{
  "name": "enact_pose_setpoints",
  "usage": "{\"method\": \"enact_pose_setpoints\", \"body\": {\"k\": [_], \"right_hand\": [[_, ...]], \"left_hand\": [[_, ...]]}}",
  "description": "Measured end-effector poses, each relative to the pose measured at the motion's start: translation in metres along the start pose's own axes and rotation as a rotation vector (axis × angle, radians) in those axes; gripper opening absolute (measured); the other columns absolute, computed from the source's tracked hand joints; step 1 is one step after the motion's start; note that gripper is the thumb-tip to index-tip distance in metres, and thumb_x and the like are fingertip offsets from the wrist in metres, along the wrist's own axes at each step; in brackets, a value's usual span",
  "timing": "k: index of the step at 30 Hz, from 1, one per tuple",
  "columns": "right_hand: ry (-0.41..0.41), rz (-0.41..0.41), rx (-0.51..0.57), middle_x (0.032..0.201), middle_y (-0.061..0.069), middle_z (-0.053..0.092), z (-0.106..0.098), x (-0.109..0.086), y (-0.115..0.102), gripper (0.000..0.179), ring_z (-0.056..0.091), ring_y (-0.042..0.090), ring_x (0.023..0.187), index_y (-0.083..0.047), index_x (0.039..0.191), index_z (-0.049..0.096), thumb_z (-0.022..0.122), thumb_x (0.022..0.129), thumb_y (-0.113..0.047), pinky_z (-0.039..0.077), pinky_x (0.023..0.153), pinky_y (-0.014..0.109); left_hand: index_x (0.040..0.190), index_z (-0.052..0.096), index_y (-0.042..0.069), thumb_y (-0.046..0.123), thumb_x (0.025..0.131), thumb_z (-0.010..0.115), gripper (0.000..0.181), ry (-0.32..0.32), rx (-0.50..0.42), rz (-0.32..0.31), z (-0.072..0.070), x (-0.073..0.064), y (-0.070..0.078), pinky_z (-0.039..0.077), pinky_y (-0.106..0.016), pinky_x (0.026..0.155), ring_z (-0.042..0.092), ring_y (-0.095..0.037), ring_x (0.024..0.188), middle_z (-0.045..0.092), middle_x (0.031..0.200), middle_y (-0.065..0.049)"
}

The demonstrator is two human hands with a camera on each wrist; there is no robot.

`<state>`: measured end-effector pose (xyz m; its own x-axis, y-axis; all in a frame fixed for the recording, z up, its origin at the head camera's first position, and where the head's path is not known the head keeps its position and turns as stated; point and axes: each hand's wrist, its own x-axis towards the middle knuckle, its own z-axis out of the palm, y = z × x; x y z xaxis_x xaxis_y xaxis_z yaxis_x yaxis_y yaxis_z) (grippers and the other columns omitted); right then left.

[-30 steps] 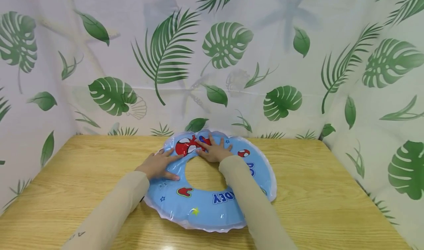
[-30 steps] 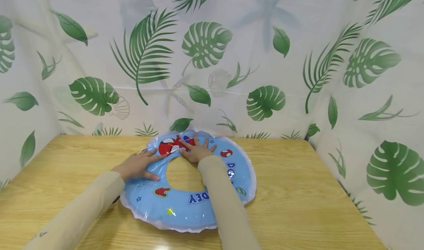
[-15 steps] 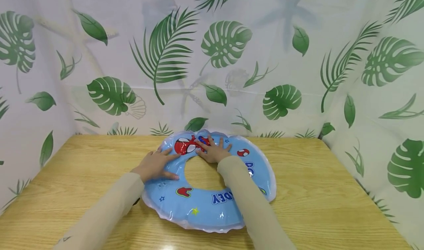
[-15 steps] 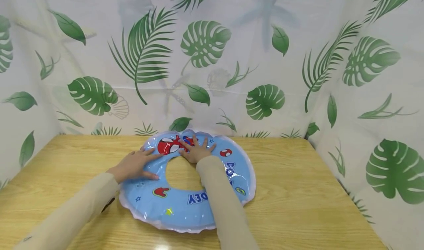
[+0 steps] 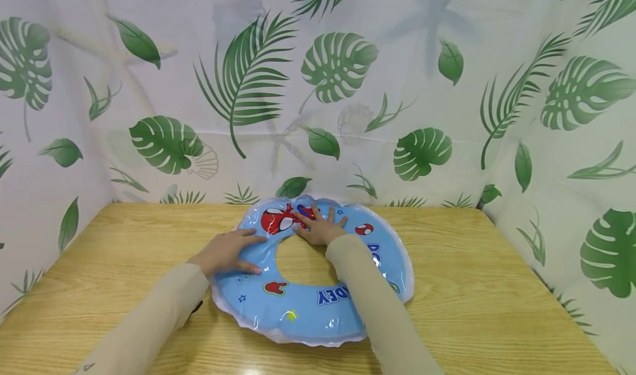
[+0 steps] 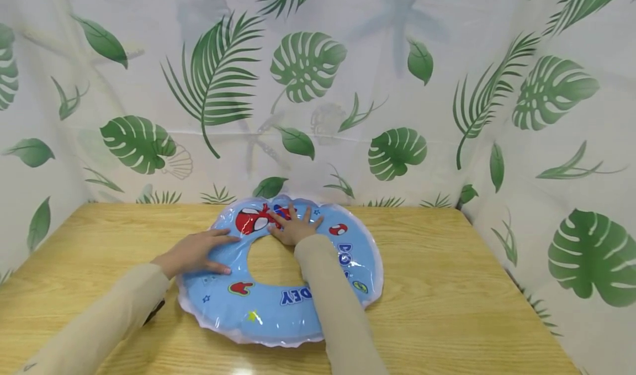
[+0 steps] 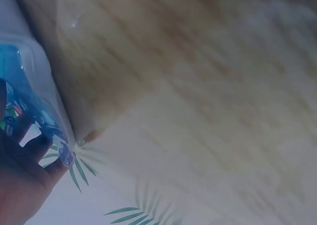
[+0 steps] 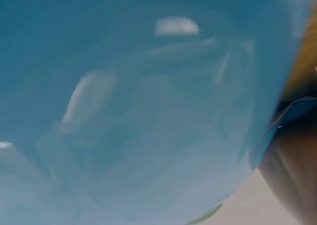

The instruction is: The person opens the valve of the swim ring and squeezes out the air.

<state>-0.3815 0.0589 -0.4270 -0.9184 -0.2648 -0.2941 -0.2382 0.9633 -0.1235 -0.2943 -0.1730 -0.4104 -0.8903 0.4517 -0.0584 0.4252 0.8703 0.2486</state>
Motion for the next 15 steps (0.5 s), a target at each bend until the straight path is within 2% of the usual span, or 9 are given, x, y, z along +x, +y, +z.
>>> {"method": "enact_pose_setpoints", "body": {"k": [4, 8, 12, 15], "right_hand": [[0.002, 0.001, -0.006, 0.155, 0.002, -0.009, -0.002, -0.001, 0.001, 0.060, -0.011, 0.048, 0.136, -0.048, 0.142, 0.008, 0.024, 0.088, -0.067, -0.001, 0.099, 0.072], [0.040, -0.022, -0.052, 0.156, 0.005, -0.004, -0.004, -0.002, -0.001, 0.059, -0.009, 0.046, 0.138, -0.044, 0.144, 0.009, 0.025, 0.090, -0.063, 0.000, 0.102, 0.069], [0.083, -0.096, -0.062, 0.156, 0.006, 0.000, -0.005, -0.005, -0.008, 0.055, -0.007, 0.042, 0.139, -0.043, 0.144, 0.008, 0.029, 0.094, -0.054, 0.002, 0.103, 0.068], [0.069, -0.148, -0.037, 0.156, 0.005, -0.002, -0.005, -0.007, -0.015, 0.056, -0.002, 0.041, 0.140, -0.045, 0.144, 0.006, 0.029, 0.094, -0.054, 0.005, 0.103, 0.069]], "left_hand": [[0.133, 0.048, 0.023, 0.056, 0.070, 0.068, 0.073, 0.009, 0.018, -0.006, 0.001, 0.001, 0.001, 0.032, -0.056, 0.101, 0.037, -0.041, 0.129, 0.038, 0.143, -0.013], [0.133, 0.048, 0.024, 0.055, 0.070, 0.069, 0.073, 0.002, 0.019, -0.019, 0.001, 0.003, 0.003, 0.032, -0.056, 0.101, 0.037, -0.040, 0.129, 0.038, 0.144, -0.012], [0.133, 0.048, 0.022, 0.053, 0.071, 0.069, 0.072, -0.003, 0.018, -0.028, -0.001, 0.002, 0.005, 0.033, -0.056, 0.101, 0.038, -0.040, 0.128, 0.038, 0.143, -0.013], [0.132, 0.049, 0.020, 0.052, 0.071, 0.069, 0.072, -0.001, 0.026, -0.023, -0.002, -0.001, 0.006, 0.033, -0.057, 0.100, 0.039, -0.041, 0.127, 0.039, 0.142, -0.015]]}}
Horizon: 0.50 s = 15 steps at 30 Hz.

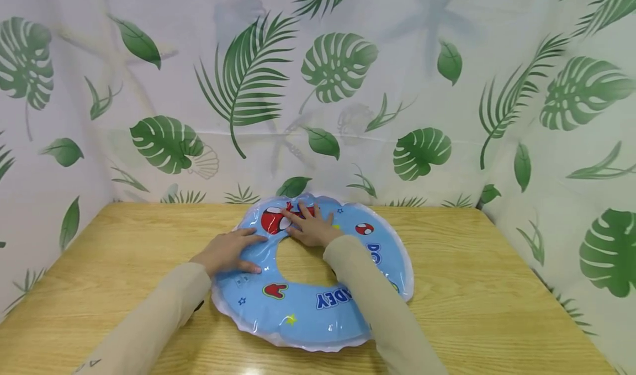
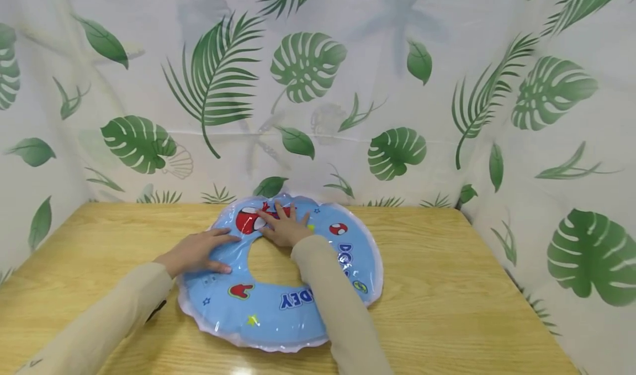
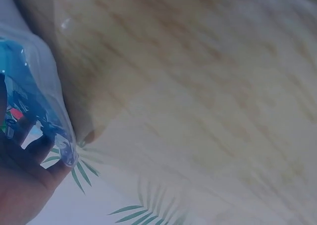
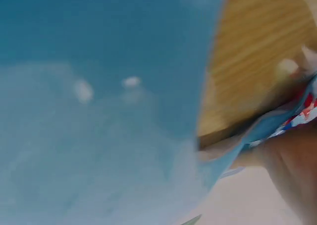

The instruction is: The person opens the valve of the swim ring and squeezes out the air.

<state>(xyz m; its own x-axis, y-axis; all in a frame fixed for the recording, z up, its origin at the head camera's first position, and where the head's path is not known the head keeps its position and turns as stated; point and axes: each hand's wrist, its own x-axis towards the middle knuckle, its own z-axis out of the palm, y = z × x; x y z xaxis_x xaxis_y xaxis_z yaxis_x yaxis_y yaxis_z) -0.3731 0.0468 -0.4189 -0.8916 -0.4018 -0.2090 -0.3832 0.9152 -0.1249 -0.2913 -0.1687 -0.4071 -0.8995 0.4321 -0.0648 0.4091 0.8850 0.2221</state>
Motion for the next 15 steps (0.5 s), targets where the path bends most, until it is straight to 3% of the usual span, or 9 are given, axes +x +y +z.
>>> {"method": "enact_pose_setpoints", "body": {"k": [8, 15], "right_hand": [[-0.075, 0.030, 0.001, 0.155, 0.000, -0.009, 0.0054, 0.0009, -0.0052, 0.058, -0.003, 0.039, 0.140, -0.046, 0.143, 0.005, 0.024, 0.091, -0.062, 0.006, 0.103, 0.069], [-0.094, 0.057, -0.017, 0.155, 0.000, -0.009, 0.0067, 0.0044, -0.0073, 0.059, -0.006, 0.039, 0.140, -0.047, 0.143, 0.005, 0.025, 0.090, -0.064, 0.006, 0.103, 0.069]], "left_hand": [[0.133, 0.048, 0.021, 0.056, 0.071, 0.067, 0.074, 0.004, 0.023, -0.003, 0.0057, 0.0006, -0.0018, 0.029, -0.062, 0.100, 0.039, -0.042, 0.127, 0.039, 0.142, -0.014], [0.133, 0.048, 0.021, 0.059, 0.071, 0.066, 0.075, 0.014, 0.080, 0.010, 0.0047, 0.0010, -0.0027, 0.027, -0.064, 0.099, 0.038, -0.039, 0.128, 0.041, 0.141, -0.015]]}}
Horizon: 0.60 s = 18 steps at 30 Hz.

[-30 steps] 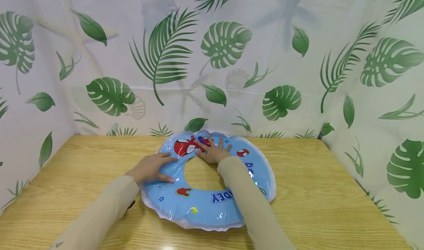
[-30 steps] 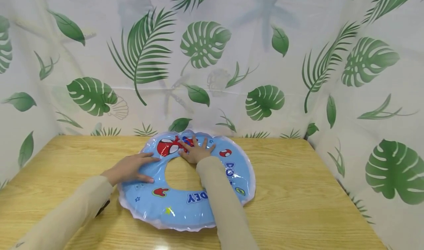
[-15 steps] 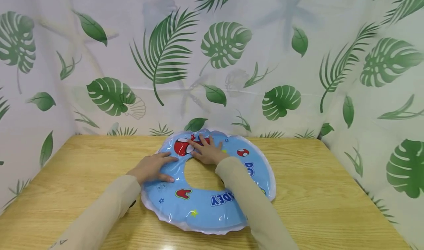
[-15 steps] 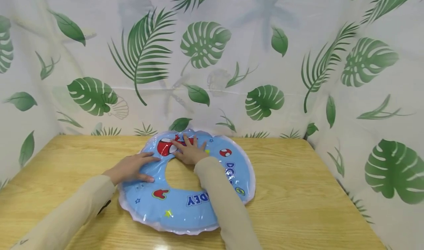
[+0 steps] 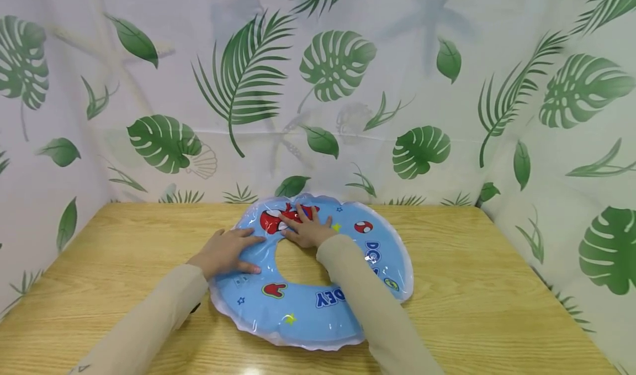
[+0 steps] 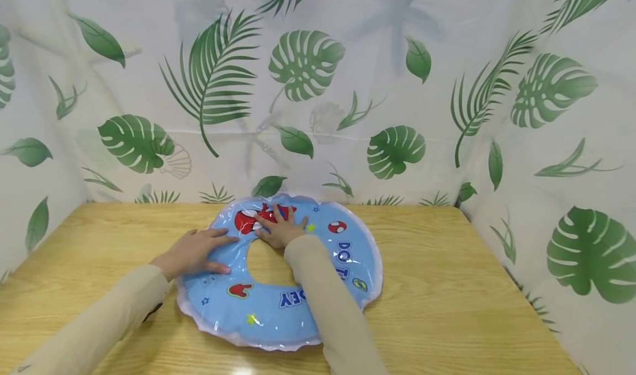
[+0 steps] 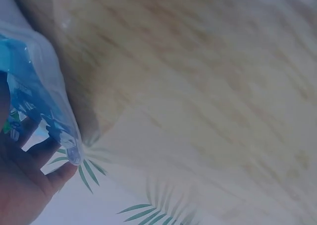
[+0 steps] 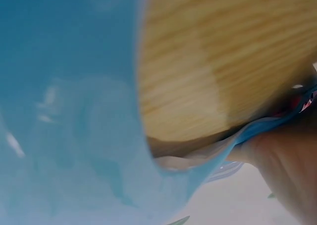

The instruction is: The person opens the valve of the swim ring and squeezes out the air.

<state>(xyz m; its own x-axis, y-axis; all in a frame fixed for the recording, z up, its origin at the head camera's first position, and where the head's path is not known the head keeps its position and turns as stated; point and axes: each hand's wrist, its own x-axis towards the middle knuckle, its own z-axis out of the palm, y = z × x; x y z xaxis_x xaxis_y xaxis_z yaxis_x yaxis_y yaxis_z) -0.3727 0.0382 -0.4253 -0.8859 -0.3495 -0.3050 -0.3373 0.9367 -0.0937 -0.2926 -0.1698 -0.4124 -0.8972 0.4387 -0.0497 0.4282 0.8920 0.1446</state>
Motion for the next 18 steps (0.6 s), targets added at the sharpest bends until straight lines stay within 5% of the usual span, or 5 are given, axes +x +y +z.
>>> {"method": "enact_pose_setpoints", "body": {"k": [10, 18], "right_hand": [[0.010, -0.002, 0.012, 0.156, 0.001, -0.007, -0.0009, -0.0008, -0.0025, 0.058, -0.006, 0.040, 0.140, -0.048, 0.142, 0.005, 0.025, 0.090, -0.063, 0.005, 0.102, 0.070], [0.005, -0.007, 0.016, 0.156, 0.001, -0.008, -0.0005, -0.0014, -0.0005, 0.058, -0.006, 0.040, 0.140, -0.048, 0.142, 0.005, 0.025, 0.090, -0.063, 0.005, 0.102, 0.070]], "left_hand": [[0.131, 0.050, 0.021, 0.053, 0.082, 0.057, 0.059, -0.003, -0.089, 0.020, -0.0020, -0.0030, -0.0088, 0.028, -0.062, 0.100, 0.042, -0.037, 0.127, 0.042, 0.141, -0.014], [0.131, 0.051, 0.019, 0.047, 0.083, 0.059, 0.056, 0.033, -0.025, 0.036, 0.0019, -0.0041, -0.0052, 0.030, -0.063, 0.097, 0.042, -0.036, 0.126, 0.044, 0.139, -0.016]]}}
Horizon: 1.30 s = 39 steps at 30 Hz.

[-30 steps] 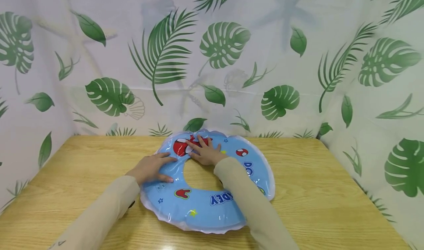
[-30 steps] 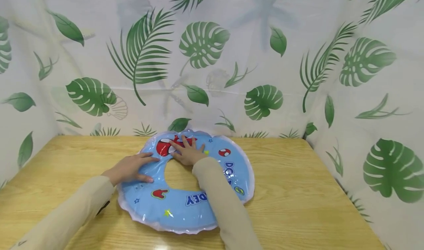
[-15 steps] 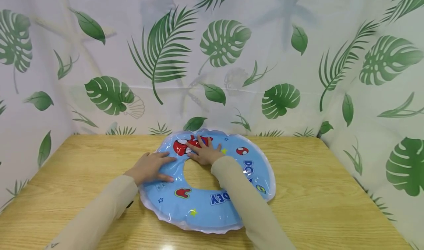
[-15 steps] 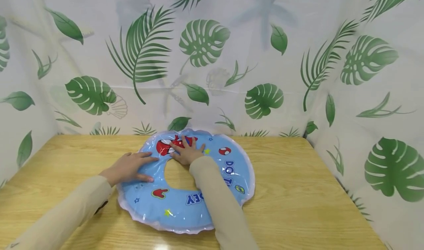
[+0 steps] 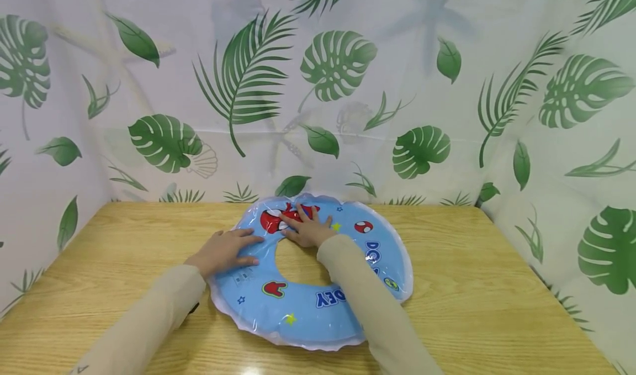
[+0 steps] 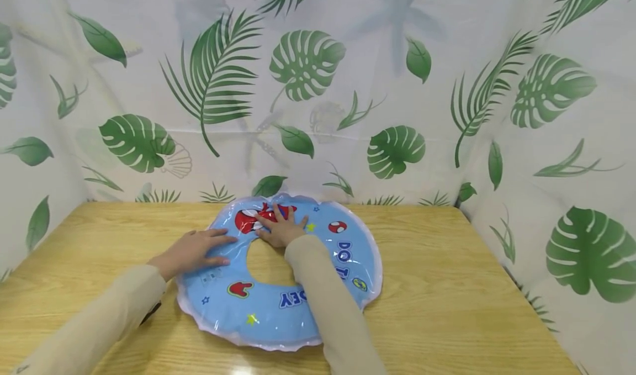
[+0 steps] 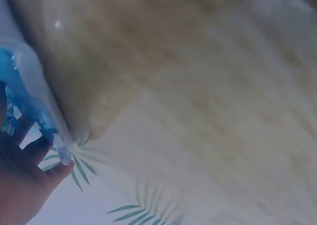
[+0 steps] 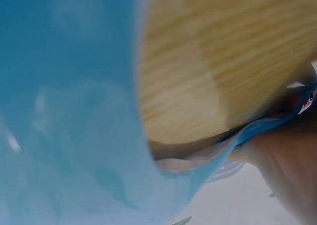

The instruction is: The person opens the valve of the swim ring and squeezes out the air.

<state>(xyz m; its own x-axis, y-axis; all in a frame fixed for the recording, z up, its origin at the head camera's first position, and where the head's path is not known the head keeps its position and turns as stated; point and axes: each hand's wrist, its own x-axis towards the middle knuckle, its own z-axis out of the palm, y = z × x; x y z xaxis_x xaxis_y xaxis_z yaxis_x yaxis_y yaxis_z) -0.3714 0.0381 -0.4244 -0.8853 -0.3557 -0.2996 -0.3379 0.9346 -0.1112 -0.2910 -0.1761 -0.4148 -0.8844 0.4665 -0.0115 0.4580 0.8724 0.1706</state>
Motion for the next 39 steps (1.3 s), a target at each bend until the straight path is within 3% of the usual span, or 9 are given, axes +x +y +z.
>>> {"method": "enact_pose_setpoints", "body": {"k": [12, 20, 29, 39], "right_hand": [[-0.013, -0.048, 0.013, 0.156, 0.002, -0.003, -0.008, -0.005, 0.012, 0.061, -0.002, 0.040, 0.140, -0.045, 0.144, 0.006, 0.032, 0.091, -0.060, 0.007, 0.103, 0.069], [-0.015, -0.091, -0.030, 0.156, 0.003, -0.003, -0.023, -0.023, 0.025, 0.066, -0.005, 0.040, 0.140, -0.041, 0.145, 0.006, 0.040, 0.090, -0.056, 0.000, 0.106, 0.065], [0.063, -0.085, -0.064, 0.155, 0.010, 0.002, -0.035, -0.052, 0.064, 0.062, -0.001, 0.043, 0.139, -0.032, 0.147, 0.015, 0.040, 0.093, -0.050, 0.002, 0.105, 0.067], [0.084, -0.087, -0.016, 0.154, 0.014, 0.003, -0.016, -0.076, 0.109, 0.062, 0.001, 0.048, 0.137, -0.029, 0.146, 0.019, 0.040, 0.093, -0.052, 0.008, 0.102, 0.070]], "left_hand": [[0.133, 0.048, 0.022, 0.047, 0.082, 0.060, 0.058, -0.020, 0.028, -0.040, -0.003, 0.001, 0.009, 0.025, -0.065, 0.100, 0.040, -0.036, 0.128, 0.043, 0.140, -0.015], [0.133, 0.047, 0.024, 0.047, 0.081, 0.062, 0.059, -0.031, 0.010, -0.067, -0.001, 0.001, 0.007, 0.021, -0.067, 0.100, 0.038, -0.038, 0.129, 0.041, 0.141, -0.014], [0.133, 0.047, 0.021, 0.046, 0.081, 0.062, 0.060, -0.015, 0.007, -0.049, -0.003, -0.002, 0.009, 0.023, -0.068, 0.099, 0.039, -0.040, 0.127, 0.041, 0.141, -0.016], [0.134, 0.047, 0.021, 0.047, 0.082, 0.061, 0.060, -0.012, 0.004, -0.043, 0.000, -0.002, 0.007, 0.025, -0.066, 0.099, 0.037, -0.040, 0.128, 0.040, 0.141, -0.016]]}}
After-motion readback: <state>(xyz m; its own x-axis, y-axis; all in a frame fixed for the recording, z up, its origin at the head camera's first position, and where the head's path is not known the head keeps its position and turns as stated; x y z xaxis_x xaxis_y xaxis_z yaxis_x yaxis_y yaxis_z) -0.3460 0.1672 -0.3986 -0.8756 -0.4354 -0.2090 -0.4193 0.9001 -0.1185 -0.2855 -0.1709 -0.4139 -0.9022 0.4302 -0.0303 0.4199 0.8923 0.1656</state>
